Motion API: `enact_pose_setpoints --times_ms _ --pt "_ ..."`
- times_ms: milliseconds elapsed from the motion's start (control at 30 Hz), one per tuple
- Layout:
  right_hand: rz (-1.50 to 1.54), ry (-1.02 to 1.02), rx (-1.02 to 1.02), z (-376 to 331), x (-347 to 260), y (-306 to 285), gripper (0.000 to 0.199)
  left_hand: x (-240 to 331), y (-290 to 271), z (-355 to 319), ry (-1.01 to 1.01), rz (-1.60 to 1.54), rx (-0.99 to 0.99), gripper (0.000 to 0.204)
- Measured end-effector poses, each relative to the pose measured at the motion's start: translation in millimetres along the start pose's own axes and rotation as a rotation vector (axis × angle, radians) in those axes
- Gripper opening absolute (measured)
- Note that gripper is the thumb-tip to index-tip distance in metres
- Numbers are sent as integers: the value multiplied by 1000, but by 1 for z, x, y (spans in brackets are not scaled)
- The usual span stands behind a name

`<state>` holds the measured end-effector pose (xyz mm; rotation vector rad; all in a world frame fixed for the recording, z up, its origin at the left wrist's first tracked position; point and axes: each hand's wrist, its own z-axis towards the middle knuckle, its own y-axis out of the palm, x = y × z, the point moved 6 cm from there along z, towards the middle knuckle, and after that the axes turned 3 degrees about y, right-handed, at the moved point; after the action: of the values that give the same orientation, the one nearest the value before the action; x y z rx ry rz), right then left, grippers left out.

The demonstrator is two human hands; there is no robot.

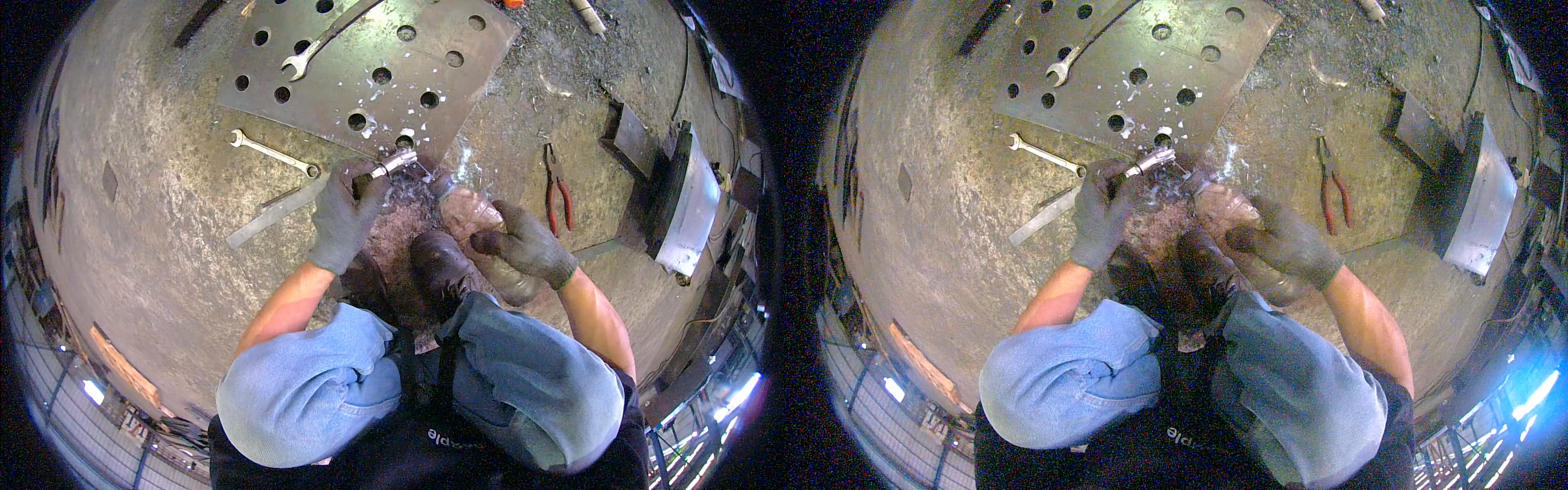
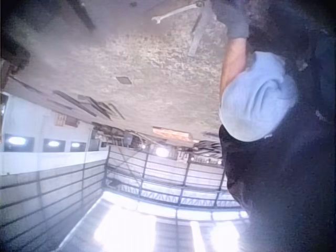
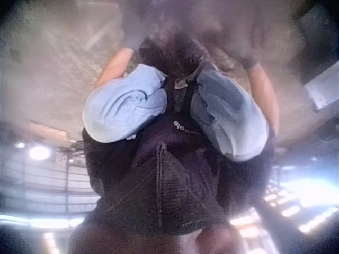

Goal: The person uses a wrench to loosen a bolt on a perforated metal plate, then picks up and moves several metal plates around the workshop floor. The person stacks the plates and briefly handles a water bottle.

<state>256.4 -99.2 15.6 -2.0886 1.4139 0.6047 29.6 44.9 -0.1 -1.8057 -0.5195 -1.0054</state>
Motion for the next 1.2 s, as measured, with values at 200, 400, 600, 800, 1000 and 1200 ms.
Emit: enact_pose_setpoints --times_ms 200,400,600,800,1000,1200 --pt "-116 57 35 -4 -14 -5 53 -2 6 0 278 114 101 28" --pt "-71 113 22 -3 -11 -4 55 -4 12 3 43 250 -114 25" --pt "-77 65 51 -2 -2 -5 60 -27 22 7 -50 -166 -159 25" --pt "-40 13 37 1 3 0 56 -2 12 5 -30 70 14 22" --pt "-72 -22 49 2 2 -1 56 -14 18 6 -29 117 -85 35" --pt "-147 33 65 0 -2 -4 53 -18 25 6 92 285 -38 36"
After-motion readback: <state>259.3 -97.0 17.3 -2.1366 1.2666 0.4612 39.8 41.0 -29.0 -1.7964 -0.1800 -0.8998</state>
